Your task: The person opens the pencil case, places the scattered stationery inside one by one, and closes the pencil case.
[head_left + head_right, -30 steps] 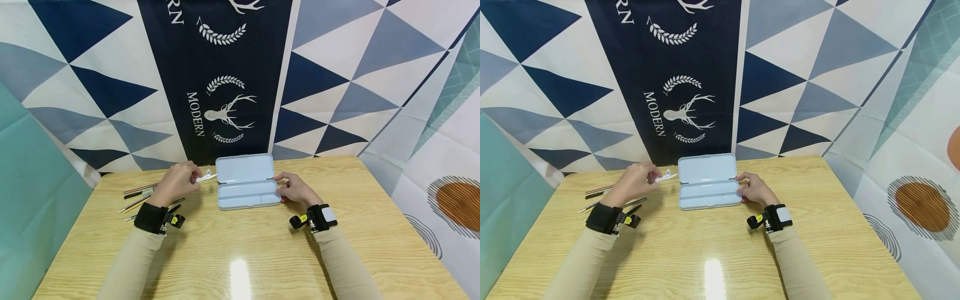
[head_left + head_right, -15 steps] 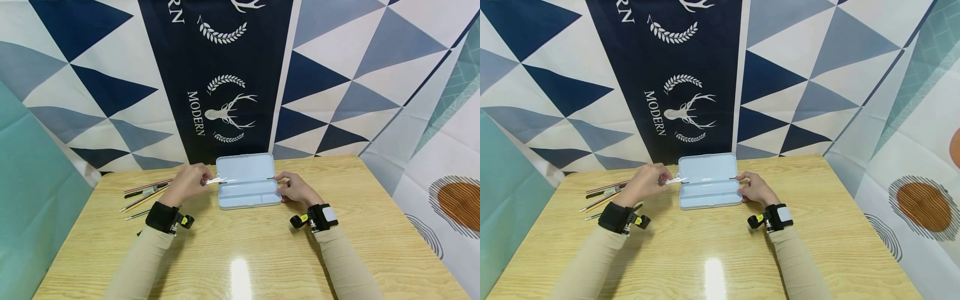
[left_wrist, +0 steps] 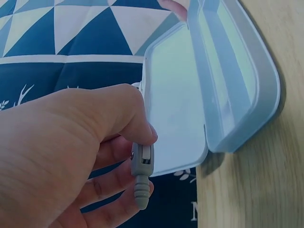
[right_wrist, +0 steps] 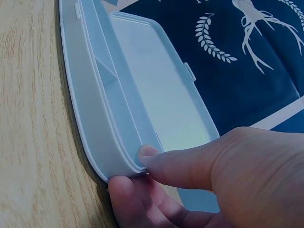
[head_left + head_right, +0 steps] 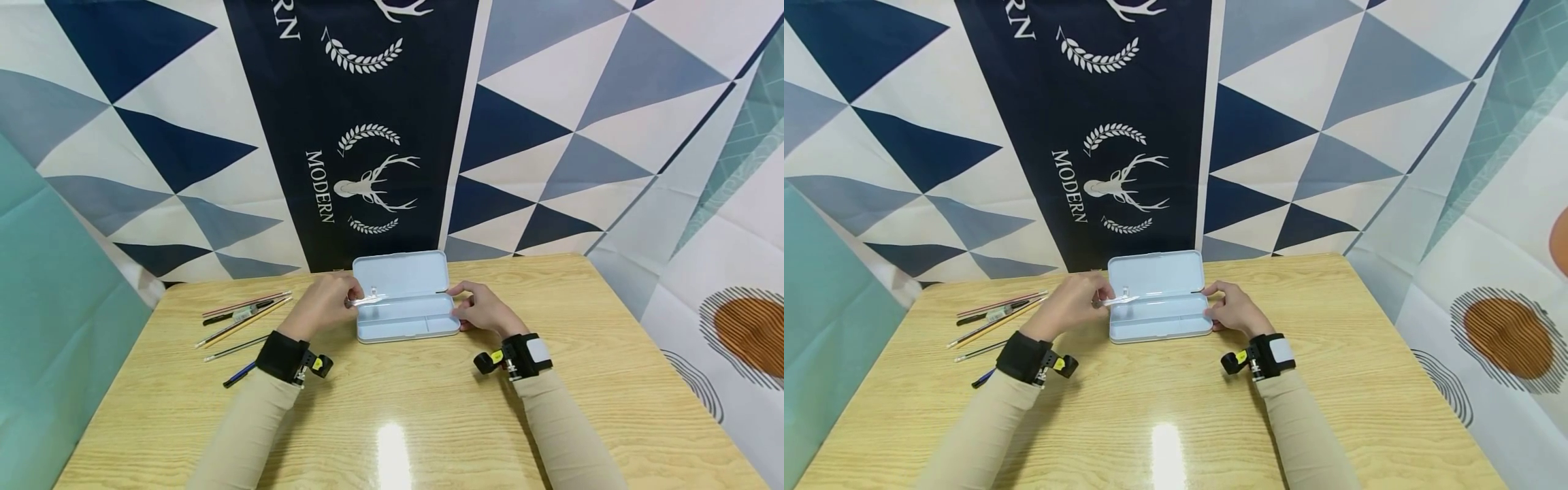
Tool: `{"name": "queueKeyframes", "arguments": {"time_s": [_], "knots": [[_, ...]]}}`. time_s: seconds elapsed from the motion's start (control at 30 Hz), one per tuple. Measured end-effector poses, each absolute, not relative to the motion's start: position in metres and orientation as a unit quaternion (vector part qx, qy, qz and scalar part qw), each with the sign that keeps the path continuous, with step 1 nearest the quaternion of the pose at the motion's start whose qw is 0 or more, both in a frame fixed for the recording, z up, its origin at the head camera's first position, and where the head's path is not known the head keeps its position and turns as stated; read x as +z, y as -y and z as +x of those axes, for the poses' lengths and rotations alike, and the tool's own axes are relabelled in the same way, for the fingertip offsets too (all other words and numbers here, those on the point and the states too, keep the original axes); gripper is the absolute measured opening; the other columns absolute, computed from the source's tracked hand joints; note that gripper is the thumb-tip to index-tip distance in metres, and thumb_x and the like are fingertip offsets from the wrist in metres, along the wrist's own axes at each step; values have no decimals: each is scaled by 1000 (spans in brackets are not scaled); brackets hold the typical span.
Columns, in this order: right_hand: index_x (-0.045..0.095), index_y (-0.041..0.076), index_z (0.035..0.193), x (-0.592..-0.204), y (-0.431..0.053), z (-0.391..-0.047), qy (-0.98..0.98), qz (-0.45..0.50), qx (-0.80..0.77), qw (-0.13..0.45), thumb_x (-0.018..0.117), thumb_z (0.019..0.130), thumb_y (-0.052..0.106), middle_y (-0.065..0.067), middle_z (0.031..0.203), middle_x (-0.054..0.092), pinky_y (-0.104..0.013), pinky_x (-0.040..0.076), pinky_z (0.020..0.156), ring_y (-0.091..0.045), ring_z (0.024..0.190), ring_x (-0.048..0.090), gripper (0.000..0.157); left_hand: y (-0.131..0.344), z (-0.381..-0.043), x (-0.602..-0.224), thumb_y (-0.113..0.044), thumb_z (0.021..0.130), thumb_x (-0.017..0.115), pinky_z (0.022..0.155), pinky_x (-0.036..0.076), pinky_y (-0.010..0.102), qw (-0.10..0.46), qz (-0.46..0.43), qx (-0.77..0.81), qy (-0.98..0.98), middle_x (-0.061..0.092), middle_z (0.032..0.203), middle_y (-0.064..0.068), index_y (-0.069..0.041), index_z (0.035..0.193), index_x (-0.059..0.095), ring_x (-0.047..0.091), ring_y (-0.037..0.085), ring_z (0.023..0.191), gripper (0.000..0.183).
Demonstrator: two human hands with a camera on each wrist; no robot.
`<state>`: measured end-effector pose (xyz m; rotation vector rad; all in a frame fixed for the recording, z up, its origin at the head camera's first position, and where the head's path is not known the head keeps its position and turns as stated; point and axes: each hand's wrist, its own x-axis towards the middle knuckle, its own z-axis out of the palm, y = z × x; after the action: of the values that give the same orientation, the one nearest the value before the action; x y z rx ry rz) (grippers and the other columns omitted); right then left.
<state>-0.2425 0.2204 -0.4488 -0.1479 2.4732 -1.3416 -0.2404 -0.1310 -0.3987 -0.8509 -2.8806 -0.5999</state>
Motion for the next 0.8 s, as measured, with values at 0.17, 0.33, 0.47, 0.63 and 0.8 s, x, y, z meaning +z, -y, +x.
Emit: {"name": "queueKeyframes", "arguments": {"time_s": [0.17,0.33,0.47,0.63,0.8], "knots": [[57,-7,152,-449,-220,-243,-867,-50,-468,161,67,108,-1,-5,81,61,-22,58,64,-13,67,65,46,123,-239,-401,1,86,81,75,46,26,35,-280,-191,940,70,91,5,-5,100,81,56,15,81,15],[57,-8,152,-448,-220,-241,-866,-51,-470,161,67,108,-1,-5,81,61,-23,58,63,-13,67,65,46,115,-236,-403,0,89,81,76,46,25,25,-280,-196,939,69,94,5,-5,104,83,57,16,83,15],[57,-8,152,-449,-220,-241,-866,-51,-471,161,67,108,-1,-5,81,61,-22,58,63,-12,67,65,46,112,-235,-405,1,90,79,75,46,25,20,-283,-202,937,69,94,4,-5,105,82,57,15,83,16],[57,-8,152,-449,-220,-242,-866,-51,-470,162,67,107,-1,-5,82,62,-22,58,64,-13,67,65,46,109,-234,-405,1,89,78,74,46,25,26,-293,-208,933,69,94,4,-5,104,82,56,15,82,17],[57,-7,152,-448,-220,-242,-867,-47,-469,163,67,107,-1,-6,83,62,-22,58,64,-13,68,65,46,105,-234,-408,2,89,78,75,47,24,30,-305,-210,928,70,94,5,-4,105,83,56,14,82,18]]}}
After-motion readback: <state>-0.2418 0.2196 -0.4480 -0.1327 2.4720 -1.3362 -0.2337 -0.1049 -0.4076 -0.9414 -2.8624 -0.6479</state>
